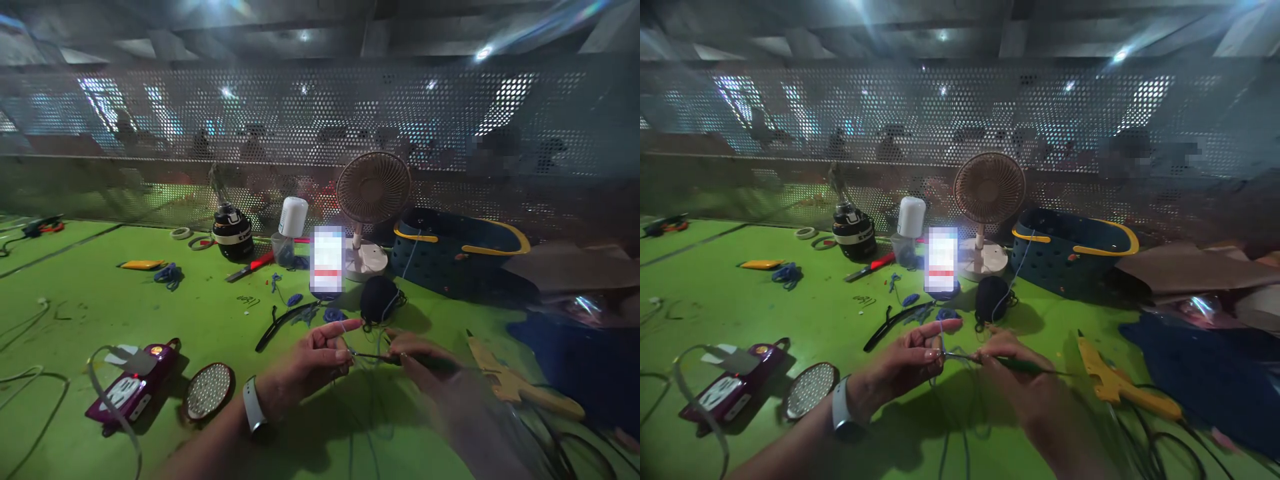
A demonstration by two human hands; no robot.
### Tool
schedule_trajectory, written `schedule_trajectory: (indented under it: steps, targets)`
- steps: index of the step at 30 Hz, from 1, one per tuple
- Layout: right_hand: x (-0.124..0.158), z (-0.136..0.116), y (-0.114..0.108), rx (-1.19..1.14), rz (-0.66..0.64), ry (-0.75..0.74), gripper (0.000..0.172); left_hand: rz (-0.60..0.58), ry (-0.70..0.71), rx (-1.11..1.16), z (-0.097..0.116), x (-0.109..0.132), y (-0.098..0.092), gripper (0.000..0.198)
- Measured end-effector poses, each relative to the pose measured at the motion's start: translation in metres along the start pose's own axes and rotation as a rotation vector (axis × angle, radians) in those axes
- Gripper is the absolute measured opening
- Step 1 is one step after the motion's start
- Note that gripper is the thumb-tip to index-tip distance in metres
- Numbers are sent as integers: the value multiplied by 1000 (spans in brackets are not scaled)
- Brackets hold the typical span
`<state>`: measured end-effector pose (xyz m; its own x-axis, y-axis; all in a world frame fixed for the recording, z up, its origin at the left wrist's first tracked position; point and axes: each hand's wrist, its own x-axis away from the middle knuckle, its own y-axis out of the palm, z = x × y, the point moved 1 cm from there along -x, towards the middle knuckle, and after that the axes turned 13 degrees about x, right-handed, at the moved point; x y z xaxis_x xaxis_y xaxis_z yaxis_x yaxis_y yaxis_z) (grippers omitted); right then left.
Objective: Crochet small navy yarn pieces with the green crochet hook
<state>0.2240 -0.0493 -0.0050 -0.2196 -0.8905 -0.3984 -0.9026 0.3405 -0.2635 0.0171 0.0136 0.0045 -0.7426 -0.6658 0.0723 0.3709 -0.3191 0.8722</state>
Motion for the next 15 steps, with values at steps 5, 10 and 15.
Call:
schedule_trajectory:
  steps: [5,10,15]
  targets:
    - [8,10,16,-271,-64,284,13,48,73,-171,-3,2,5,65]
    - [12,-8,23,-53,28,173,9,139,158,-252,-13,4,9,70]
    - [12,-32,22,-20,-62,-136,11,105,149,-173,-23,2,2,71]
